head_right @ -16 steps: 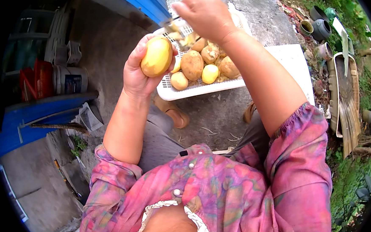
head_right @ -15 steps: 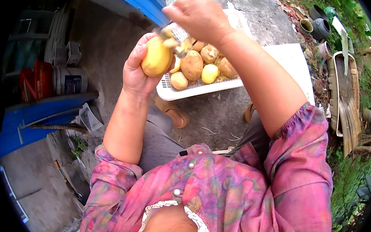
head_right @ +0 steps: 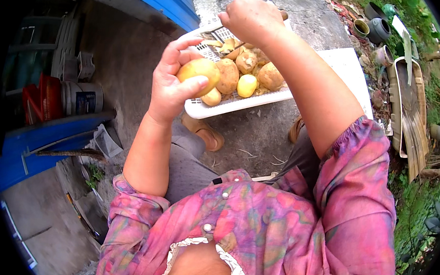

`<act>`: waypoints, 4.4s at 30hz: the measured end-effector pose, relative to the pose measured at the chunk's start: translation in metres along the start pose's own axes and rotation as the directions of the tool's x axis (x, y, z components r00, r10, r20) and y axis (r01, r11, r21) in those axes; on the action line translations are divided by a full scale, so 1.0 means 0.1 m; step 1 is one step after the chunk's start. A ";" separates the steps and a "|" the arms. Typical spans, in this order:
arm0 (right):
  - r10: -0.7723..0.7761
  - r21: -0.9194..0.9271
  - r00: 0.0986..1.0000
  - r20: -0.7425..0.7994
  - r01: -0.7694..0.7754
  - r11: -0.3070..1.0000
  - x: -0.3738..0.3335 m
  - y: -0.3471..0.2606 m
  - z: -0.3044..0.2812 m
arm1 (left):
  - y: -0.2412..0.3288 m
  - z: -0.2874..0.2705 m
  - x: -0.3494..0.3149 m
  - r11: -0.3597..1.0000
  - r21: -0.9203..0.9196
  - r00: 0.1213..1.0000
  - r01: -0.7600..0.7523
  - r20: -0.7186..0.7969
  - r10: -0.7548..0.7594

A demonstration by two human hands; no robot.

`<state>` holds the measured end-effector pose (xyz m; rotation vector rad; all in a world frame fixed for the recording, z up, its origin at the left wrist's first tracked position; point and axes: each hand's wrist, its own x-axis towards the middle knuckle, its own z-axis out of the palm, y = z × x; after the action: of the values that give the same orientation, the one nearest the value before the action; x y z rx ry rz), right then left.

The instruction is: The person moves a basket of potatoes to an outdoor workspace and uses a peeler to remove the skin from several potatoes one by one. The peeled potatoes are placed back into the basket.

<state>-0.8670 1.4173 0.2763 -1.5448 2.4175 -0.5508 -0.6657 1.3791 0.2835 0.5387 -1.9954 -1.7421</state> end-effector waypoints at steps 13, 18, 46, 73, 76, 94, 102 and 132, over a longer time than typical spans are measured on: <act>0.034 0.014 0.985 0.167 -0.037 0.999 0.03 0.09 0.14 | -0.17 -0.19 0.08 0.813 -0.568 0.959 0.131 -0.135 -0.249; -0.154 0.135 0.985 -0.077 0.164 0.977 -0.17 -0.30 -0.02 | -0.27 -0.17 0.08 0.707 -0.697 0.962 0.119 -0.095 -0.256; -0.189 0.125 0.946 -0.262 0.228 0.966 -0.08 -0.12 0.03 | -0.15 -0.08 0.10 0.594 -0.765 0.913 0.249 -0.020 -0.408; -0.011 0.180 0.967 -0.255 0.058 0.982 0.10 0.26 0.27 | -0.17 -0.03 0.05 0.485 -0.825 0.907 0.290 0.076 -0.413; -0.088 0.221 0.959 -0.271 0.151 0.964 -0.03 -0.09 0.12 | -0.20 -0.05 0.07 0.512 -0.812 0.870 0.281 -0.009 -0.492; -0.188 0.268 0.951 -0.246 0.253 0.930 -0.10 -0.20 0.09 | -0.10 0.05 0.04 0.505 -0.822 0.921 0.264 0.058 -0.386; -0.110 0.196 0.951 -0.288 0.171 0.966 0.04 0.05 0.17 | -0.16 0.00 0.08 0.528 -0.807 0.914 0.264 0.034 -0.405; -0.066 0.095 0.970 -0.234 0.090 0.991 0.00 0.04 0.05 | -0.14 0.07 0.10 0.577 -0.792 0.895 0.200 -0.093 -0.437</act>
<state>-0.8678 1.4181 0.2701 -1.6170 2.4529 -0.9040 -0.6779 1.3771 0.2694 0.8066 -0.8137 -2.3517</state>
